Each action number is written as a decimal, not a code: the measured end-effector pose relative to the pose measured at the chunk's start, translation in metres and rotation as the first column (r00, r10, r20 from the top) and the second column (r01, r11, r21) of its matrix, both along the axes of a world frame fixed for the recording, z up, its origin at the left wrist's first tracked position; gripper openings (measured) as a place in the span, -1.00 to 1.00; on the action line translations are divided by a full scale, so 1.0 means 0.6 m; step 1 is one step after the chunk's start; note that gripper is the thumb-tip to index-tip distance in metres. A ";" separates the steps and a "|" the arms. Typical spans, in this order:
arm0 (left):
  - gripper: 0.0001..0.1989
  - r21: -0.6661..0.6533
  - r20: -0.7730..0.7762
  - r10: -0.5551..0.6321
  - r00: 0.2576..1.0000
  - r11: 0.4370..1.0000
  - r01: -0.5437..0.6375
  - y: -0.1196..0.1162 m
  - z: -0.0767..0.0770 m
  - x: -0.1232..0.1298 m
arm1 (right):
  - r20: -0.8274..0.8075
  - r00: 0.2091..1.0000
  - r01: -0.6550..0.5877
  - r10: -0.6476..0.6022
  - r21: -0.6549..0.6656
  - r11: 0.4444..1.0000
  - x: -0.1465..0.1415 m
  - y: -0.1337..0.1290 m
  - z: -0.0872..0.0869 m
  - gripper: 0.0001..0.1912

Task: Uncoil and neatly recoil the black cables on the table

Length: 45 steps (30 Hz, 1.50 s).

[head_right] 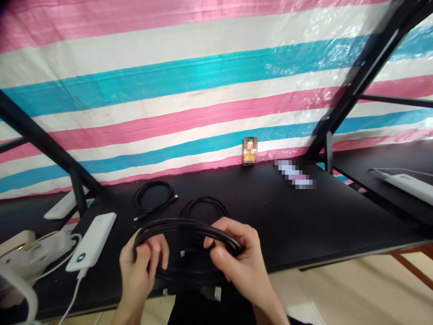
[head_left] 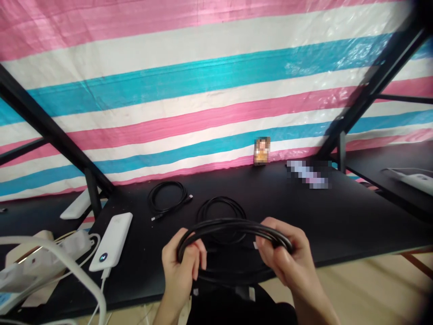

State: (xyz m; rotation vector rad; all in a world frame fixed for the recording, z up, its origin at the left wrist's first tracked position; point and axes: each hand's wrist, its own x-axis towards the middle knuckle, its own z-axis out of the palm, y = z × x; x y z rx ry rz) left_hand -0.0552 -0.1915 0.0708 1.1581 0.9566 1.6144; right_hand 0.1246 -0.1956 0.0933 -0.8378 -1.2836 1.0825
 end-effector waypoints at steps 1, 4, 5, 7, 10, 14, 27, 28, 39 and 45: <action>-0.70 -0.025 -0.024 -0.043 0.999 0.999 0.042 0.003 -0.002 0.000 | -0.009 0.999 0.043 -0.044 -0.061 0.997 0.001 0.001 -0.002 -0.62; -0.82 -0.077 -0.120 -0.151 0.981 0.987 0.142 0.004 -0.004 -0.001 | 0.002 0.969 0.246 -0.248 -0.122 0.962 0.008 0.005 -0.003 -0.61; -0.80 -0.079 -0.148 -0.159 0.976 0.986 0.149 0.002 -0.008 -0.003 | -0.006 0.953 0.300 -0.302 -0.108 0.948 0.010 0.006 -0.002 -0.62; -0.65 -0.079 -0.190 -0.130 0.973 0.990 0.117 -0.003 -0.023 -0.009 | -0.060 0.923 0.376 -0.380 -0.068 0.924 0.015 0.005 0.002 -0.62; -0.45 -0.125 -0.193 -0.003 0.981 0.992 -0.022 -0.008 -0.069 -0.021 | -0.205 0.869 0.458 -0.450 -0.011 0.889 0.018 -0.003 0.011 -0.63; -0.24 -0.314 -0.054 0.017 0.998 0.949 -0.033 -0.010 -0.140 -0.018 | -0.346 0.807 0.523 -0.478 0.041 0.852 0.009 -0.016 0.019 -0.66; -0.51 -0.324 0.368 -0.018 0.930 0.935 0.146 -0.083 -0.017 0.023 | -0.394 0.870 0.252 -0.297 -0.163 0.954 -0.010 -0.034 -0.009 -0.54; -0.54 -0.298 0.350 -0.031 0.936 0.944 0.143 -0.089 -0.011 0.022 | -0.395 0.880 0.211 -0.265 -0.176 0.962 -0.009 -0.034 -0.010 -0.55; -0.75 -0.316 0.248 -0.005 0.969 0.945 0.086 -0.089 -0.016 0.007 | -0.151 0.988 0.000 -0.034 -0.215 0.977 -0.004 -0.021 -0.042 -0.57; -0.81 -0.390 0.169 -0.102 0.980 0.907 0.162 -0.086 -0.017 0.000 | 0.187 0.937 0.300 -0.294 -0.004 0.954 -0.012 -0.008 -0.050 -0.57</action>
